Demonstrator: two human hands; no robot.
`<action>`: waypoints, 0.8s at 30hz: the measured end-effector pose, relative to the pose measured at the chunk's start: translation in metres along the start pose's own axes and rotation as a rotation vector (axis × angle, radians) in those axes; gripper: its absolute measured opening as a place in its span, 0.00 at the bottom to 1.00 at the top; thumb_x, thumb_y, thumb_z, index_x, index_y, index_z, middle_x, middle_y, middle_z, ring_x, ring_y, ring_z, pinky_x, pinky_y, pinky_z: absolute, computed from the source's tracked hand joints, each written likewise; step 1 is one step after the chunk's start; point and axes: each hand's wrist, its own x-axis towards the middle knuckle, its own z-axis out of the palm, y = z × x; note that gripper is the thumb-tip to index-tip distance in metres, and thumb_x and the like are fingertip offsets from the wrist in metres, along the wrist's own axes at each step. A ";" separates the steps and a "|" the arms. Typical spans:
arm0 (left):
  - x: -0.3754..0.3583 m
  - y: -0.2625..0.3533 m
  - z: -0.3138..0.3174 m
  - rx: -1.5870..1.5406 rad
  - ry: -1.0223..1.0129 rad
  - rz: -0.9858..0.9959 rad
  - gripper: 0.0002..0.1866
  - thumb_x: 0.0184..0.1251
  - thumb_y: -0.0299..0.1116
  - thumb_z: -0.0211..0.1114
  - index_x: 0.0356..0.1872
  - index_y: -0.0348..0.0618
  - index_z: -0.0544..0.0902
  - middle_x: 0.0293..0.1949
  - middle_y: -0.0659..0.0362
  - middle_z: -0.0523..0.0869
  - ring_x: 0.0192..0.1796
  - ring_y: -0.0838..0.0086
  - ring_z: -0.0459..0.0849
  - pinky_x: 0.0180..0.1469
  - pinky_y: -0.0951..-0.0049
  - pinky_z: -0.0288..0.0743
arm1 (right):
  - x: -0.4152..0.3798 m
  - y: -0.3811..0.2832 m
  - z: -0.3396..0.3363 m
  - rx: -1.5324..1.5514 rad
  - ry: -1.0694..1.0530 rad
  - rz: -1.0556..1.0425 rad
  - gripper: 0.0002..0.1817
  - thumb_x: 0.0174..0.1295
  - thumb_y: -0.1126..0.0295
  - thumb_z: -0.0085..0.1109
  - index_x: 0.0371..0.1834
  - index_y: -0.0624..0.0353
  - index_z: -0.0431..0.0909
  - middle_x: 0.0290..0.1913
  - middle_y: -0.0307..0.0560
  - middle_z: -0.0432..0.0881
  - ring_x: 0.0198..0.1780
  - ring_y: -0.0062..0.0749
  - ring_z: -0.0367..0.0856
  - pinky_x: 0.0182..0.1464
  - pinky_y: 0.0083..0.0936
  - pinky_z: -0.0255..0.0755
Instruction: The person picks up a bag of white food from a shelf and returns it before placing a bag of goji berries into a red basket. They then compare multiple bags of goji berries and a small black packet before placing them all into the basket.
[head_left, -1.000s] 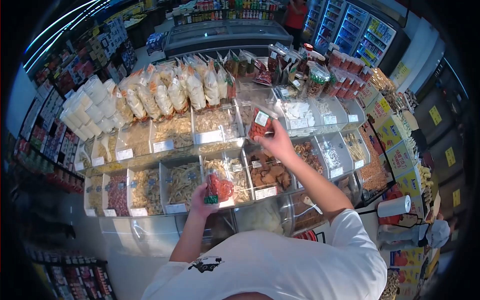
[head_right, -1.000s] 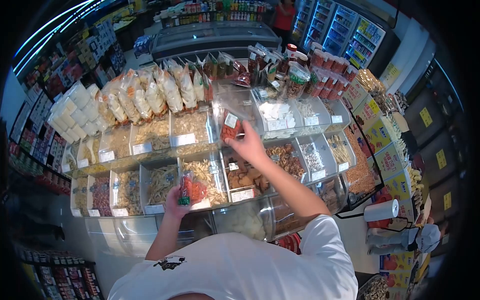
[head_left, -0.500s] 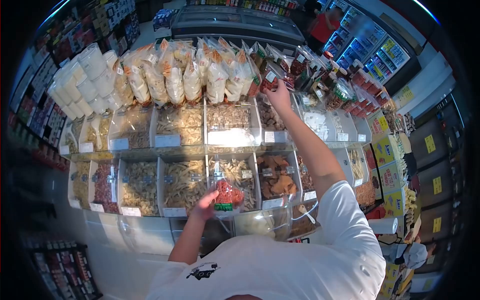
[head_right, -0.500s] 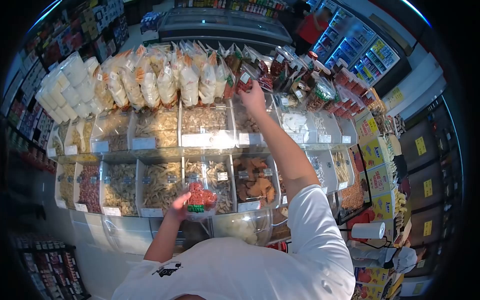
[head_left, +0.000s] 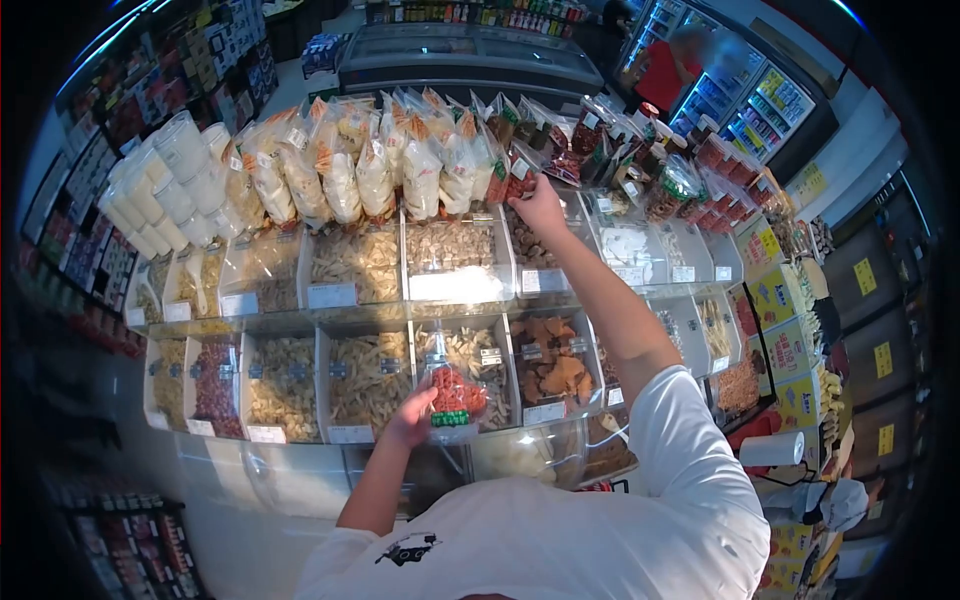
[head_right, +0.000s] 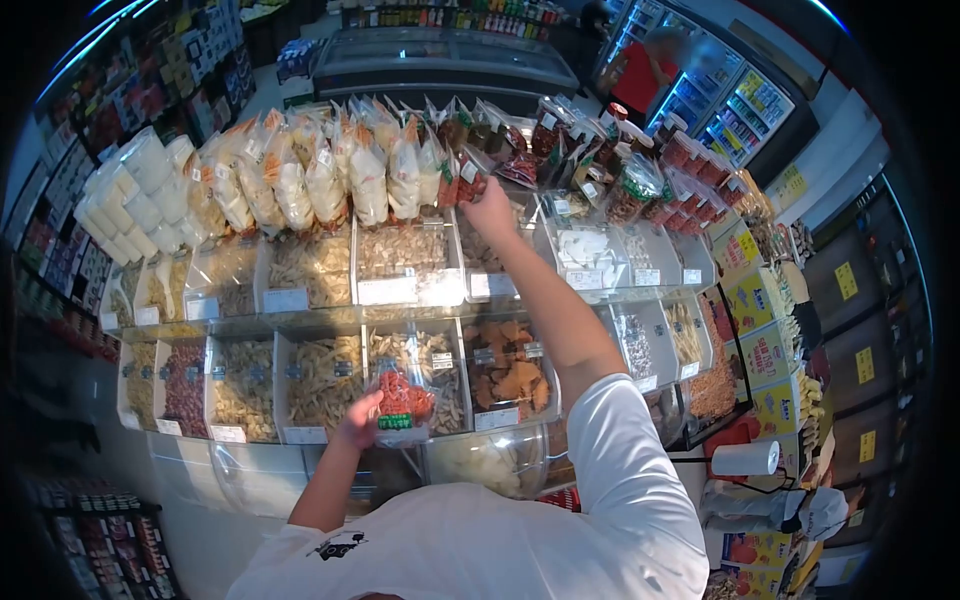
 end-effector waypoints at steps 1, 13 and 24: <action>-0.001 0.000 0.001 0.025 0.036 0.006 0.24 0.78 0.34 0.52 0.72 0.40 0.67 0.66 0.47 0.78 0.69 0.57 0.78 0.71 0.55 0.71 | 0.004 0.010 0.005 -0.001 0.029 -0.047 0.36 0.48 0.67 0.77 0.62 0.66 0.72 0.50 0.54 0.85 0.48 0.50 0.85 0.53 0.40 0.78; 0.003 -0.003 0.032 0.002 0.173 0.205 0.27 0.74 0.38 0.61 0.70 0.43 0.69 0.64 0.50 0.79 0.67 0.57 0.79 0.70 0.54 0.74 | -0.272 -0.052 -0.063 0.358 -0.479 -0.074 0.17 0.65 0.69 0.70 0.55 0.61 0.80 0.48 0.44 0.80 0.44 0.25 0.81 0.44 0.23 0.77; 0.014 0.026 0.160 0.689 0.175 0.561 0.26 0.69 0.23 0.68 0.65 0.39 0.71 0.60 0.56 0.79 0.63 0.73 0.77 0.67 0.68 0.72 | -0.309 -0.088 -0.122 0.282 -0.237 -0.099 0.26 0.53 0.74 0.79 0.53 0.59 0.74 0.47 0.40 0.76 0.47 0.25 0.77 0.52 0.24 0.74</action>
